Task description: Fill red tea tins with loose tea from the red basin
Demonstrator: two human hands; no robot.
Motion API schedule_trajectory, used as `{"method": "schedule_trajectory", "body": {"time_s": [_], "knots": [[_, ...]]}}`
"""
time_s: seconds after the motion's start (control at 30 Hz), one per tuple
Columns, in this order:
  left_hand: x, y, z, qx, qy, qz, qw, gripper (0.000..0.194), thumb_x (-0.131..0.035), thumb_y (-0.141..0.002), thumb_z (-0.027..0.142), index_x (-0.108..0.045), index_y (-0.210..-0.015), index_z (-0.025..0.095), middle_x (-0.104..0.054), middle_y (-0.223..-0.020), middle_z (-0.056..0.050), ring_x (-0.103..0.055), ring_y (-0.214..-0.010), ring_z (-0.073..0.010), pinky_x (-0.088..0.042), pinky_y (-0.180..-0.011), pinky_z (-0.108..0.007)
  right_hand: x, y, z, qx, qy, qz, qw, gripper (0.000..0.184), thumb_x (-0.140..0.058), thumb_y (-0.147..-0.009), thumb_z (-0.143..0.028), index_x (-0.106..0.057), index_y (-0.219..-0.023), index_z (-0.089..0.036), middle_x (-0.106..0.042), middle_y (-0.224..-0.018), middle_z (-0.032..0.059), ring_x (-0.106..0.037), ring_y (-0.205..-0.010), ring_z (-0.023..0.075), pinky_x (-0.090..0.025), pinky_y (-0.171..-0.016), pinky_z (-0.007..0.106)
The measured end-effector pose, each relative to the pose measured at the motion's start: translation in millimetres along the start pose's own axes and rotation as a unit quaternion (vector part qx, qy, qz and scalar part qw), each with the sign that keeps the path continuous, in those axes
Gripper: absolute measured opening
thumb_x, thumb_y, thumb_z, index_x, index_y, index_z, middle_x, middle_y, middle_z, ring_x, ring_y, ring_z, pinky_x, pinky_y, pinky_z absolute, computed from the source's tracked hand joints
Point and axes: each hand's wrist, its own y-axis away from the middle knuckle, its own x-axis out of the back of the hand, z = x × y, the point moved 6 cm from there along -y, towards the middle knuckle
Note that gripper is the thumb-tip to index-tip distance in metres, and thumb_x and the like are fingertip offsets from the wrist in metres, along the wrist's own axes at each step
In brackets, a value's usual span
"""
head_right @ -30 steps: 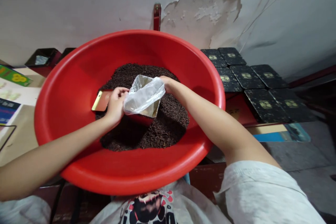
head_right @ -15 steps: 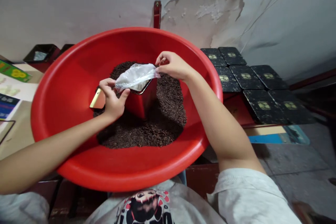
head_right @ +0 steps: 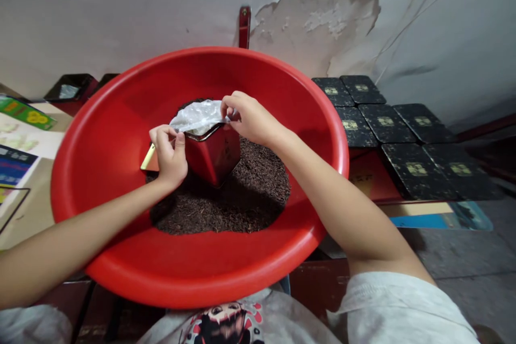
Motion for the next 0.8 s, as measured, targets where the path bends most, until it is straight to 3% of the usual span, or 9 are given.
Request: {"method": "schedule_trajectory", "body": {"time_s": [0.17, 0.37, 0.5, 0.63, 0.8], "knots": [[2.6, -4.6, 10.6, -0.083, -0.122, 0.008, 0.989, 0.024, -0.039, -0.089, 0.038, -0.042, -0.074, 0.019, -0.041, -0.089, -0.005, -0.044, -0.088, -0.0191, -0.039, -0.081, -0.038, -7.5, -0.1, 2.5, 0.001, -0.022, 0.070, 0.997, 0.009, -0.045, -0.075, -0.011, -0.050, -0.078, -0.017, -0.049, -0.077, 0.0007, -0.048, -0.073, 0.0102, -0.043, -0.070, 0.027], [-6.7, -0.5, 31.0, -0.237, -0.245, -0.068, 0.938, 0.021, -0.036, -0.089, 0.028, -0.046, -0.072, 0.018, -0.051, -0.074, -0.006, -0.046, -0.071, -0.0189, -0.034, -0.066, -0.033, -9.2, 1.7, 3.3, -0.052, 0.040, 0.070, 0.995, 0.009, -0.050, -0.072, -0.012, -0.046, -0.076, -0.019, -0.055, -0.077, 0.0016, -0.049, -0.070, 0.0112, -0.041, -0.069, 0.027], [-7.0, 1.8, 49.3, -0.303, -0.291, -0.097, 0.902, 0.021, -0.041, -0.085, 0.023, -0.051, -0.067, 0.018, -0.055, -0.065, -0.005, -0.048, -0.064, -0.0180, -0.030, -0.062, -0.033, -3.2, 3.6, -4.0, -0.080, 0.074, 0.019, 0.994, 0.014, -0.055, -0.066, -0.012, -0.042, -0.062, -0.018, -0.052, -0.064, -0.0008, -0.043, -0.060, 0.0086, -0.036, -0.059, 0.025], [-1.3, 6.2, 71.5, -0.381, -0.326, -0.072, 0.862, 0.022, -0.044, -0.079, 0.016, -0.052, -0.059, 0.018, -0.053, -0.054, -0.002, -0.047, -0.055, -0.0157, -0.030, -0.062, -0.033, -2.8, 6.4, -8.4, -0.093, 0.085, -0.066, 0.990, 0.018, -0.056, -0.060, -0.010, -0.041, -0.053, -0.017, -0.046, -0.054, -0.0029, -0.039, -0.053, 0.0068, -0.030, -0.052, 0.024], [-2.2, 19.3, 86.9, -0.455, -0.328, -0.068, 0.825, 0.024, -0.045, -0.077, 0.014, -0.052, -0.054, 0.017, -0.051, -0.049, 0.001, -0.046, -0.049, -0.0132, -0.034, -0.063, -0.031, -9.3, 8.9, -6.7, -0.095, 0.040, -0.158, 0.982, 0.009, -0.059, -0.058, -0.010, -0.053, -0.055, -0.015, -0.055, -0.056, -0.0008, -0.048, -0.058, 0.0093, -0.037, -0.056, 0.024]]}}
